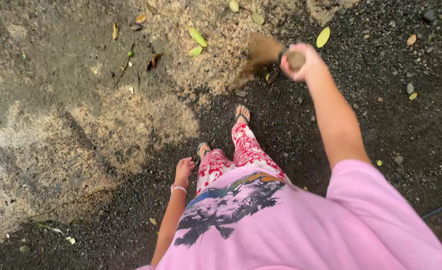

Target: The person sweeps an outdoor concrete ground using a handheld bundle of sticks, moving leaves and debris together.

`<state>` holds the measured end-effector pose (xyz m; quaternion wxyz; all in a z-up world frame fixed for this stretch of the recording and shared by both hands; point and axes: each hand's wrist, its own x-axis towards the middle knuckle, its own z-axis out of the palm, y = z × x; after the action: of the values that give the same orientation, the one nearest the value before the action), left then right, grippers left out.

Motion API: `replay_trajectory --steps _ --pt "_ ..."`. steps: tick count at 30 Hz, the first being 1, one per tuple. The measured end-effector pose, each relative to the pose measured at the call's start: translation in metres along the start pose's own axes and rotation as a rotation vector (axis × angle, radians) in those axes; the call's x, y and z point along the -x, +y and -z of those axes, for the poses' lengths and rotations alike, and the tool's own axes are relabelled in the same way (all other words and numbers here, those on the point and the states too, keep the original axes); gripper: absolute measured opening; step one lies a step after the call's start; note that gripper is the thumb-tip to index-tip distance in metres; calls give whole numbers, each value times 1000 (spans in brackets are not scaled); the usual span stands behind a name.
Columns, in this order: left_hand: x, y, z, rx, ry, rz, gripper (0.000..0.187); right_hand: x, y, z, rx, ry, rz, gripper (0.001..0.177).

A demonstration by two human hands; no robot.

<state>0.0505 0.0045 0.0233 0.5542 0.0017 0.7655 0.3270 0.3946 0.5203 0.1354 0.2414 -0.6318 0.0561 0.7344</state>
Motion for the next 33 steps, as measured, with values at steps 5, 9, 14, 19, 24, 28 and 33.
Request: replay_trajectory --steps 5,9,14,19,24,28,33 --pt "1 -25 -41 116 -13 51 34 -19 -29 0 277 -88 174 49" --pt "-7 -30 -84 336 -105 80 27 18 8 61 5 -287 174 47" --pt "-27 30 -124 -161 -59 -207 28 74 61 133 -242 -266 -26 43" --pt "-50 81 -144 163 -161 -156 27 27 61 142 -401 -323 -292 31" --pt "-54 97 -141 195 -210 -135 28 -3 61 143 -175 -305 -81 35" --pt "-40 85 -132 48 -173 -155 29 -8 67 169 -60 -390 4 43" --pt "-27 74 -127 96 -90 -78 30 -16 58 168 -52 -270 -68 46"
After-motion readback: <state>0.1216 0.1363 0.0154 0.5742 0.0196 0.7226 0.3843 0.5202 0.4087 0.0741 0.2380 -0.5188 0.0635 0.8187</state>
